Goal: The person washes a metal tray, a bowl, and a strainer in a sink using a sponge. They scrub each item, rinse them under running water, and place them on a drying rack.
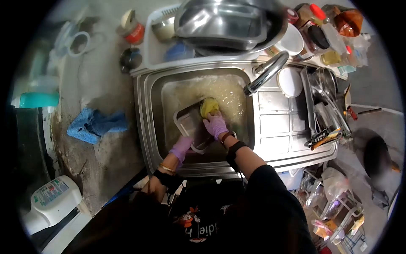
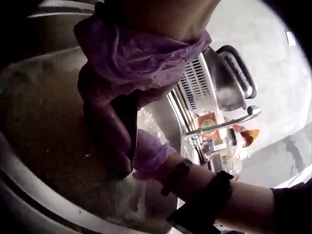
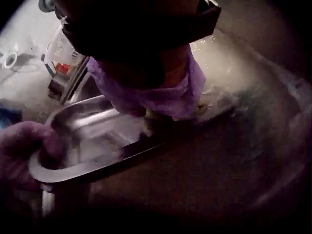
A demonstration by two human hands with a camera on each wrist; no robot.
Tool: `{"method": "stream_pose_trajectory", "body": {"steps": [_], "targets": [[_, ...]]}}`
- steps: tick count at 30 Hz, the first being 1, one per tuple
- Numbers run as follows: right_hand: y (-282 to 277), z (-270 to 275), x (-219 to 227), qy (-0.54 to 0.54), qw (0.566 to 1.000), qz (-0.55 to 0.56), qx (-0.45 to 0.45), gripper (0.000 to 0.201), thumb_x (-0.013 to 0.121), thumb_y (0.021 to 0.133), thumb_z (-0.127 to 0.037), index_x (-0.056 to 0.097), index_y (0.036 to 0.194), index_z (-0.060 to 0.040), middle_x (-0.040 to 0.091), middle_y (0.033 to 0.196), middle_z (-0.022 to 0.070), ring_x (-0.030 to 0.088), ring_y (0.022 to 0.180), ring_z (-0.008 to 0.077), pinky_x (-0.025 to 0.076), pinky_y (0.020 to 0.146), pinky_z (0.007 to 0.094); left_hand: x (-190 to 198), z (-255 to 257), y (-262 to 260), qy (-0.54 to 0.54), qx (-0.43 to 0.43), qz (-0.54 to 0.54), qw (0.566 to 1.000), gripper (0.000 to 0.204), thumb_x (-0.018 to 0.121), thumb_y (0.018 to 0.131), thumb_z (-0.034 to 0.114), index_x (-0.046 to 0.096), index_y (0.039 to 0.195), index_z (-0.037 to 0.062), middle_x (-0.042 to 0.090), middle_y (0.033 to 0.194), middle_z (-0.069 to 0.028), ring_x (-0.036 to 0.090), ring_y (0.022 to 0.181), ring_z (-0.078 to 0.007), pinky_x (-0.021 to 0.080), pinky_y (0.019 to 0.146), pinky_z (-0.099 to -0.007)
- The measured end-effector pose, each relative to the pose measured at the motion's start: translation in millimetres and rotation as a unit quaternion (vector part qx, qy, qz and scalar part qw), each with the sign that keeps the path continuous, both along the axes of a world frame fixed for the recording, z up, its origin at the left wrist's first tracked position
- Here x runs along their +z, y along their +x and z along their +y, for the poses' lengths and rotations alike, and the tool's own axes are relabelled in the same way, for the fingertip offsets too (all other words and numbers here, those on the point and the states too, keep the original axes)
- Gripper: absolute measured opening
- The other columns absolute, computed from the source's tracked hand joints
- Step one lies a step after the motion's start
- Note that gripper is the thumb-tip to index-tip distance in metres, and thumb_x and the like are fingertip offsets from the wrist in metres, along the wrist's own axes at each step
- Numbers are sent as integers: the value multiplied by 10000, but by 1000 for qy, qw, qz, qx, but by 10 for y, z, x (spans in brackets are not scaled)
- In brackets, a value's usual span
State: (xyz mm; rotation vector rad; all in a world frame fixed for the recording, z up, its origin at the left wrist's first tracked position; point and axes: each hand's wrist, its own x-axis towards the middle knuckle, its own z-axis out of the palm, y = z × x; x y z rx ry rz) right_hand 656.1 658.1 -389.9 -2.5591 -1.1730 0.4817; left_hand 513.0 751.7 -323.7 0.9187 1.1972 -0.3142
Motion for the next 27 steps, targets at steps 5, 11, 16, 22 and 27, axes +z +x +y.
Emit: {"method": "stream_pose_trajectory", "body": {"steps": [5,11,16,22,27], "targets": [[-334,180,664,226,903,362,49,297,511,840,-271,570,1004,-31,555,966,230,501,934,383,407,845,403,-605,-166,-10,37,40,-123,991,408,461,772,67,444,1167,-31,560,1053,-184,578,963,-282,490,797,-364],[-299,535,390,216,942,256,32,268,499,833,-263,533,849,2,560,847,239,529,825,412,420,730,470,-325,-164,-15,219,15,-63,974,470,437,763,38,390,1227,-20,541,1102,-199,540,1031,-293,436,865,-344],[134,260,-41,-38,976,212,-15,255,546,766,-241,629,832,-10,615,845,217,597,827,359,482,725,422,-16,25,-218,289,-3,-22,957,526,417,756,14,344,1277,-11,524,1142,-212,508,1088,-302,391,922,-328],[381,-66,162,84,886,380,-254,194,619,723,-203,636,798,-25,616,688,100,564,622,191,458,605,307,345,134,-180,278,-74,-17,958,622,381,744,-7,271,1353,60,528,1153,-223,512,1081,-332,389,912,-331],[164,11,1138,340,822,442,-116,198,613,735,-65,543,916,-22,524,1028,97,508,914,157,434,759,271,670,88,68,298,-151,-14,943,645,396,766,25,243,1384,132,518,1150,-265,512,1054,-367,403,882,-363]]}}
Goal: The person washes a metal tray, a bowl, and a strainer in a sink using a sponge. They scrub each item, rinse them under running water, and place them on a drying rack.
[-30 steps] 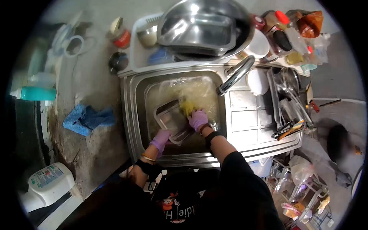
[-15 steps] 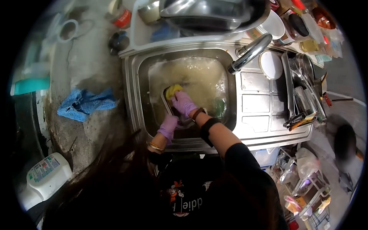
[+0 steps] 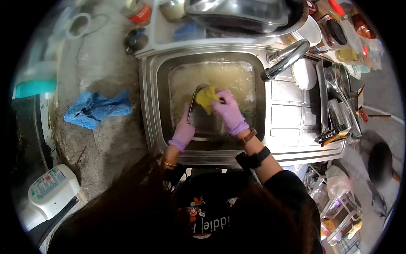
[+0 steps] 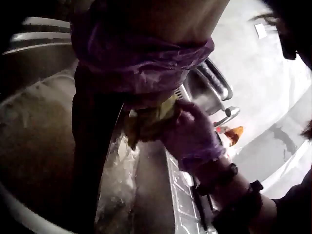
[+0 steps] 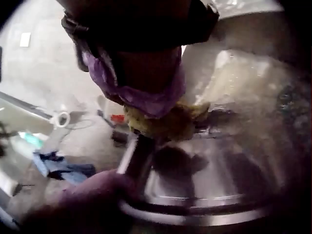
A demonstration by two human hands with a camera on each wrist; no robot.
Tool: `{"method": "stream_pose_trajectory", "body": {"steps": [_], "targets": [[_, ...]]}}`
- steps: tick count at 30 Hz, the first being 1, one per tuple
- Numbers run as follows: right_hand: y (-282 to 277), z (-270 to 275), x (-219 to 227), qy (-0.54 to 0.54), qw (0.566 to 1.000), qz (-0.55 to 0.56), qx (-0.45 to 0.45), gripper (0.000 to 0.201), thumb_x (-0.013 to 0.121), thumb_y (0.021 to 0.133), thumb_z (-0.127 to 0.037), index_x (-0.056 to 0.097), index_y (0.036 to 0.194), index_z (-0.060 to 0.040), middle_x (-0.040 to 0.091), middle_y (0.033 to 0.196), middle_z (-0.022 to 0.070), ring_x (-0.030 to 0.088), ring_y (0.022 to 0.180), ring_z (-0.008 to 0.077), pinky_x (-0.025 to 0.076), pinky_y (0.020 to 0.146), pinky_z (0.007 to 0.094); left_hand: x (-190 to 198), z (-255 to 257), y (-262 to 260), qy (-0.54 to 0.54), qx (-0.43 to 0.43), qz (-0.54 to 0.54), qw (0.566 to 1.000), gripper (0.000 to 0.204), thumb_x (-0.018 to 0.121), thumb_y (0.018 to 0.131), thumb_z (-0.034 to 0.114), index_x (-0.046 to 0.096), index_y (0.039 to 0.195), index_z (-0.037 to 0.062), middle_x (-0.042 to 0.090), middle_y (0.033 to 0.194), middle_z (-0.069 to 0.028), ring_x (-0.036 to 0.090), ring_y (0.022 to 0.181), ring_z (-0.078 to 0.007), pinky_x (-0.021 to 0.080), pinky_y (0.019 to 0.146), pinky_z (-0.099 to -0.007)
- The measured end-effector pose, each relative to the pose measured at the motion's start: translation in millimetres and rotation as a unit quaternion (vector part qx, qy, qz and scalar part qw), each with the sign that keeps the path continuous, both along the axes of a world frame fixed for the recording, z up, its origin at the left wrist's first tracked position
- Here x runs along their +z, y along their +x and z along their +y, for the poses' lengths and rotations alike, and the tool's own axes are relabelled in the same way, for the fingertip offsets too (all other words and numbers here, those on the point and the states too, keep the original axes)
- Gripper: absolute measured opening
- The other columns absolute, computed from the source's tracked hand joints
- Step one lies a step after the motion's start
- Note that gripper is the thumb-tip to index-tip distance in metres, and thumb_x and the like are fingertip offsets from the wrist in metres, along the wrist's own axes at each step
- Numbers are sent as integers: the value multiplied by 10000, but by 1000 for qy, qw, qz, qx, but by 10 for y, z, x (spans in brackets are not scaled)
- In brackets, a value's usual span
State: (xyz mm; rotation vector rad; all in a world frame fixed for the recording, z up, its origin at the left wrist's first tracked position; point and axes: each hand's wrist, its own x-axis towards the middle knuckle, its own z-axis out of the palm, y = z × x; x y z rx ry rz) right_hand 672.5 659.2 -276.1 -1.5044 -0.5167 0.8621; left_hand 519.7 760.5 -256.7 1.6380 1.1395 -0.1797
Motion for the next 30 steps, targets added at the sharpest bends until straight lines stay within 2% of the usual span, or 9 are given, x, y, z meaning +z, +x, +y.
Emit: {"method": "stream_pose_trajectory", "body": {"steps": [3,5,11,15,19,24,27,29,30], "targets": [[-170,162,571,66,969,-185,148,296,581,725,-8,492,1007,-24,383,1247,140,418,1139,230,403,894,322,56,19,135,37,-72,84,993,625,436,756,1,295,1359,84,517,1176,-220,521,1058,-345,432,873,-361],[-159,259,547,103,939,-261,198,407,541,710,45,476,1104,-34,342,1312,179,419,1162,306,399,921,343,-62,104,72,234,-280,-51,930,550,452,798,52,325,1333,76,507,1188,-212,469,1104,-384,394,928,-388],[151,439,435,-28,858,-320,401,614,473,715,73,397,1297,-109,380,1334,164,529,1049,346,446,884,330,-74,211,42,215,-240,10,947,291,453,791,87,554,1065,88,577,1040,-190,550,941,-362,454,804,-428],[300,380,379,-50,931,-314,181,368,561,718,-26,598,1081,-77,598,1032,179,601,887,315,492,776,336,116,184,80,200,-196,30,959,426,441,752,8,514,1160,109,554,1046,-241,541,946,-389,435,822,-448],[684,120,517,-229,968,17,102,258,540,822,-98,604,1049,7,644,715,131,590,522,140,497,497,234,224,195,-11,176,-168,-11,970,618,424,729,-33,392,1308,180,539,1083,-238,524,980,-410,422,855,-440],[986,-299,-17,-241,968,72,-8,207,561,822,-118,626,962,19,639,685,121,583,506,162,474,470,240,195,307,-220,77,-79,10,994,730,384,717,-58,290,1376,243,496,1181,-243,493,1062,-402,399,903,-396],[852,-345,-169,-133,840,-522,-68,144,612,757,-146,668,819,-29,629,749,131,581,611,268,467,632,299,206,350,-329,68,-34,-19,997,703,366,720,-78,326,1364,201,491,1216,-233,483,1115,-363,378,939,-343],[752,-369,-55,-106,876,-454,-124,131,587,794,-149,658,832,-46,628,765,84,558,630,187,451,635,253,305,353,-383,66,3,-41,997,709,358,715,-100,313,1373,161,488,1240,-216,484,1141,-321,361,946,-302],[750,-389,70,-53,965,-175,-186,124,580,810,-152,648,839,-52,621,754,52,537,623,146,442,621,237,303,363,-429,35,25,-52,998,731,339,702,-124,293,1383,138,480,1265,-197,486,1148,-277,349,943,-272]]}}
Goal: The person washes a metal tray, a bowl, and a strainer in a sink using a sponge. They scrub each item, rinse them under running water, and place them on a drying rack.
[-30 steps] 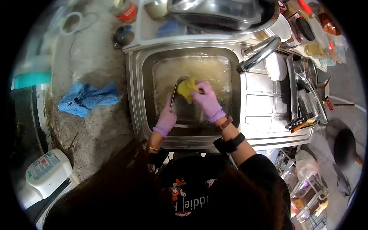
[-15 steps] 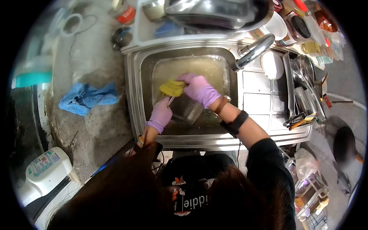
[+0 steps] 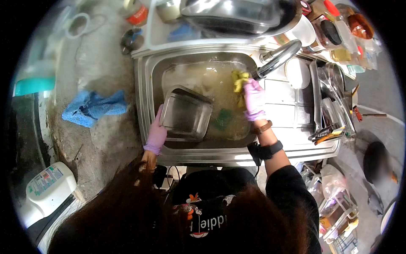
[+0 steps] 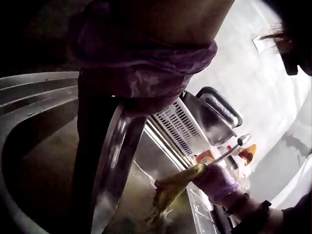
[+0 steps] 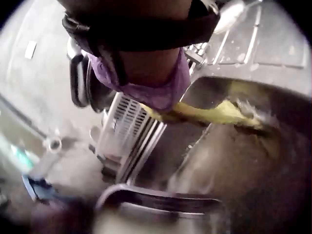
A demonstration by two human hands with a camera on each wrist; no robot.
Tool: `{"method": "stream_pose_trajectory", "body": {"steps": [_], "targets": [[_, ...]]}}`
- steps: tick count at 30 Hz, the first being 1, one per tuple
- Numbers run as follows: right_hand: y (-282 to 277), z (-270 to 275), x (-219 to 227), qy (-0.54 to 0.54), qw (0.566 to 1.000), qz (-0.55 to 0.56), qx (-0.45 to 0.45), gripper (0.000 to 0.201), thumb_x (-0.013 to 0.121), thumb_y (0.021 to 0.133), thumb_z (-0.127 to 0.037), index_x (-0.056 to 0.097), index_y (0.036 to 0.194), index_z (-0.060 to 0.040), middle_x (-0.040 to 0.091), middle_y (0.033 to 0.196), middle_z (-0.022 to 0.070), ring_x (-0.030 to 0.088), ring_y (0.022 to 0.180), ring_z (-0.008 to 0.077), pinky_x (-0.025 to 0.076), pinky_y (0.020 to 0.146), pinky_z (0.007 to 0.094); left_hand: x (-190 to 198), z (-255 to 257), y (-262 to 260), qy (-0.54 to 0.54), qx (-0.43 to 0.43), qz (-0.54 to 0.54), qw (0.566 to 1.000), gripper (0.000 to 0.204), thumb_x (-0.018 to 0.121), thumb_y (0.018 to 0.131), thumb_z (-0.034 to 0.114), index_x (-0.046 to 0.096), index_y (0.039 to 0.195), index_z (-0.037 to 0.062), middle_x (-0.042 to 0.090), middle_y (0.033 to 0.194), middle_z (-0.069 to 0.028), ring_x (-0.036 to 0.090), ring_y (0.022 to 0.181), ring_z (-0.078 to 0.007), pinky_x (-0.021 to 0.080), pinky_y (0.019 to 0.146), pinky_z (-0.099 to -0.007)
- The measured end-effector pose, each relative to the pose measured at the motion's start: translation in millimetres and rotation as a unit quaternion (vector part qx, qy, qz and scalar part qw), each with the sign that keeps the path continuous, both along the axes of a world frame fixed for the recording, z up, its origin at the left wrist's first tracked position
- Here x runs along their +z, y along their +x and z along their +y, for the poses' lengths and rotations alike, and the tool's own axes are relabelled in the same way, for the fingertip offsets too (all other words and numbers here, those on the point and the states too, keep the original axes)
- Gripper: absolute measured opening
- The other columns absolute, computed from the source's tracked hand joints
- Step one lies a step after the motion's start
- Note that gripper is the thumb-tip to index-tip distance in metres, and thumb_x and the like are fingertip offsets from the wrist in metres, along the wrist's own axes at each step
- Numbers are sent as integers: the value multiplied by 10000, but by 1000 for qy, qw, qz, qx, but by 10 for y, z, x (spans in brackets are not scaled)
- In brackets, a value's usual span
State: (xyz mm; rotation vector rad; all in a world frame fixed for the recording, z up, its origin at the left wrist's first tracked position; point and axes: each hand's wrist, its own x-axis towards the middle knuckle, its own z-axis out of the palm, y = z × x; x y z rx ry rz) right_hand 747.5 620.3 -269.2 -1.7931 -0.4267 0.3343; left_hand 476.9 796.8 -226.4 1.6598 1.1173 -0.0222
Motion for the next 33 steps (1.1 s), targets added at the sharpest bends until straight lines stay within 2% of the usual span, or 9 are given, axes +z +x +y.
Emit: {"method": "stream_pose_trajectory", "body": {"steps": [1,5,8,15,18,23,27,29,33], "targets": [[7,-26,58,118,954,271,-50,117,574,826,-155,637,845,-59,613,744,20,515,615,105,432,606,220,4,8,-44,-1,0,2,1000,731,339,702,-124,293,1383,138,480,1265,-197,486,1148,-277,349,943,-272],[-149,62,-20,33,997,50,48,102,581,831,-156,618,835,-61,584,698,5,481,578,88,428,569,227,252,-9,14,-53,71,30,996,790,312,687,-131,229,1409,178,462,1291,-181,506,1115,-264,362,926,-266],[-303,219,-526,-307,884,-246,252,118,569,737,-134,607,799,-41,604,781,141,586,768,309,478,711,403,115,31,-73,35,26,35,998,798,320,689,-126,221,1410,202,475,1277,-186,547,1049,-286,410,869,-294],[-456,177,-1424,-408,779,-1,476,209,497,786,-195,612,829,-26,587,901,181,575,854,304,465,741,410,224,-9,21,36,36,81,995,768,359,700,-86,223,1405,188,469,1251,-229,533,1037,-362,402,897,-329],[-260,33,-944,-107,945,-6,309,209,467,850,-155,591,935,-9,598,888,127,581,857,181,471,745,305,114,-31,77,120,-3,64,991,736,399,715,-55,235,1394,178,467,1226,-244,523,1016,-400,421,878,-401],[-580,241,706,64,901,347,254,210,551,832,-104,564,1012,2,604,992,109,581,881,197,468,795,291,208,-211,400,164,-65,80,981,721,427,735,-39,226,1394,176,479,1199,-240,531,998,-399,434,851,-429],[-850,517,914,75,928,4,364,256,578,772,-50,588,1026,-83,587,1025,123,575,893,254,469,776,314,182,-307,575,226,-128,92,961,670,494,749,2,288,1366,161,544,992,-224,569,877,-400,454,758,-469],[-842,663,843,-120,813,-382,423,297,584,715,-43,578,1006,-105,580,995,92,551,894,261,452,756,335,196,-296,628,171,-132,197,956,633,509,752,13,339,1345,156,532,958,-232,565,851,-406,457,755,-467],[-603,807,630,-210,774,-427,417,295,608,682,-121,586,975,-146,578,974,47,538,898,231,430,734,346,29,-286,564,234,-204,137,941,566,536,759,26,414,1301,140,520,970,-239,558,872,-406,457,761,-457]]}}
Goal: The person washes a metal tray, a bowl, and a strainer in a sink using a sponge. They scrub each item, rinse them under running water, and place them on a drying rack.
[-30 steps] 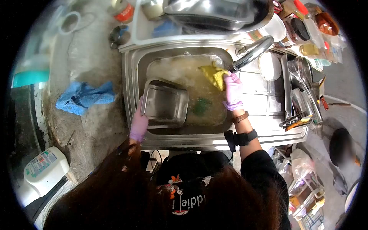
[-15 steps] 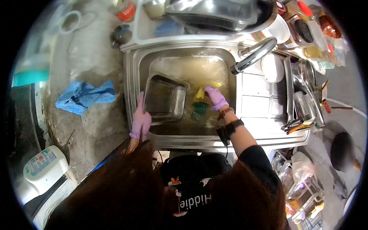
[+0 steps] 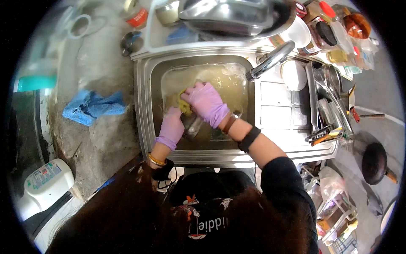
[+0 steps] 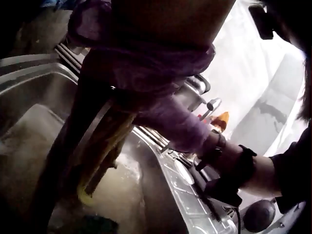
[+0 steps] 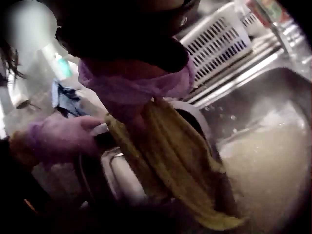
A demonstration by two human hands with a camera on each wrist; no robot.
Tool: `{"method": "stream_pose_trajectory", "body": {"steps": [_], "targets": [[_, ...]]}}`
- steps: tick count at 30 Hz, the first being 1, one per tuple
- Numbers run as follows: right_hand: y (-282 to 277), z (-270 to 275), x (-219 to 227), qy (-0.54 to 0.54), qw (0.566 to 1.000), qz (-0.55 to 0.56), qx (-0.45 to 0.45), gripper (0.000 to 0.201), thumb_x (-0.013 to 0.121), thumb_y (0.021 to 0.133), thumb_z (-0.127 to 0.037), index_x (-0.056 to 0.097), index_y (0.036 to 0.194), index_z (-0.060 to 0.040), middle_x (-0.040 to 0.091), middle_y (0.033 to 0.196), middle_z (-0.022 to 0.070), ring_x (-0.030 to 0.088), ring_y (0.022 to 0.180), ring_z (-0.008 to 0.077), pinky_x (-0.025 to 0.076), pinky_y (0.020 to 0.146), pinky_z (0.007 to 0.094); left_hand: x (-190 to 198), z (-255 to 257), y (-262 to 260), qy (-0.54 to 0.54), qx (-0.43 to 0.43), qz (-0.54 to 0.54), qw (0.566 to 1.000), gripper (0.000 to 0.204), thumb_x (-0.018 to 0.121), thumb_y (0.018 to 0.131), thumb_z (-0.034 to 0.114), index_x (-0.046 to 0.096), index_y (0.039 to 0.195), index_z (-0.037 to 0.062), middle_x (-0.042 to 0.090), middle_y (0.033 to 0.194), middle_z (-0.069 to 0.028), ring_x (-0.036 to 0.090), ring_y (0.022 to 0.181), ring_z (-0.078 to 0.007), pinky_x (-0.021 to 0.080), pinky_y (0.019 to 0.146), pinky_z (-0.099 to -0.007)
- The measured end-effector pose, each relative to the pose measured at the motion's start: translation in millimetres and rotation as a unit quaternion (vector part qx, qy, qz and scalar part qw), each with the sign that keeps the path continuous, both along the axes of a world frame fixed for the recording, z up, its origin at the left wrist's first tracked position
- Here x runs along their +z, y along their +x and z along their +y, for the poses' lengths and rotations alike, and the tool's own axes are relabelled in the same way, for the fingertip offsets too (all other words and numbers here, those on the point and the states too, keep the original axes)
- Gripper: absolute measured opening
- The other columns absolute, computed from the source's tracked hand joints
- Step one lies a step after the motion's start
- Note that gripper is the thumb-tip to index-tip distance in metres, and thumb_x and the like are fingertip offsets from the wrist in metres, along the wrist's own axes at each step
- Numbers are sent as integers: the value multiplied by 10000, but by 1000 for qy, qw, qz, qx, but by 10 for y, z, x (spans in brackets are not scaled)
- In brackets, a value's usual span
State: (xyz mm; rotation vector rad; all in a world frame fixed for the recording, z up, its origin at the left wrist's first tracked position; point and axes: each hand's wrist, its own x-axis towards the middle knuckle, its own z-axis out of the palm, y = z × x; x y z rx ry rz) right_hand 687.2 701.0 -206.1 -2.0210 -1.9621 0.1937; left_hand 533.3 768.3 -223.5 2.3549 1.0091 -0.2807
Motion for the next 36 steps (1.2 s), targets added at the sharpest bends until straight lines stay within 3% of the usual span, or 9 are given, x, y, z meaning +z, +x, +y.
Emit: {"method": "stream_pose_trajectory", "body": {"steps": [5,7,10,16,19,22,26,30,36], "targets": [[283,-122,-787,41,993,94,-62,312,626,694,-189,602,992,-98,610,914,76,553,844,284,454,727,367,73,-28,-80,-67,-15,-140,988,549,568,766,42,453,1286,178,522,1001,-221,533,959,-391,440,829,-401],[255,-143,-1164,-89,893,354,-265,337,634,713,-167,575,1024,-48,622,904,145,571,819,338,470,716,383,57,-42,-135,-80,-8,-171,982,556,529,770,-3,457,1286,189,525,1023,-212,524,992,-376,423,864,-374],[93,-259,-1914,-169,775,542,-276,361,640,744,-200,554,1052,-31,622,893,198,596,807,348,476,701,386,-111,-58,-309,-106,6,-221,970,655,414,709,-123,471,1282,188,514,1106,-190,497,1067,-339,374,934,-323],[-132,-555,-2164,-148,861,382,-302,324,644,767,-285,610,967,-32,643,832,169,608,727,324,480,670,363,-17,-21,-523,-168,35,-283,944,777,312,637,-211,447,1307,158,470,1257,-130,442,1172,-253,284,997,-266],[34,-499,-2047,-169,846,392,-320,293,616,775,-266,620,925,-14,620,863,219,595,783,379,481,680,392,155,66,-568,-427,337,-286,789,767,296,661,-217,392,1341,125,481,1237,-158,512,1079,-216,364,948,-307],[177,-380,-1639,-149,881,294,-339,201,625,729,-139,631,842,27,590,904,271,575,811,408,479,702,399,-539,363,-784,-235,69,-212,946,556,391,736,-87,469,1251,110,579,1092,-187,601,947,-271,446,825,-348],[244,-320,-1109,-125,952,181,-214,210,644,660,-57,641,855,22,595,933,253,573,928,358,473,787,354,-65,320,-160,-90,88,-129,984,427,507,765,0,519,1174,121,598,938,-227,568,906,-385,458,786,-395],[503,-624,-792,-97,744,603,-271,209,624,738,24,623,946,-4,638,898,48,578,803,124,465,749,235,-145,377,-109,-151,129,-137,970,360,517,784,53,554,1136,118,602,911,-232,578,861,-392,462,747,-432],[849,-889,-797,-51,739,557,-374,242,634,788,-97,537,985,5,594,833,49,523,731,112,421,648,216,-437,364,-246,-66,198,-145,967,354,532,790,111,550,1143,97,609,954,-222,583,902,-373,460,782,-397]]}}
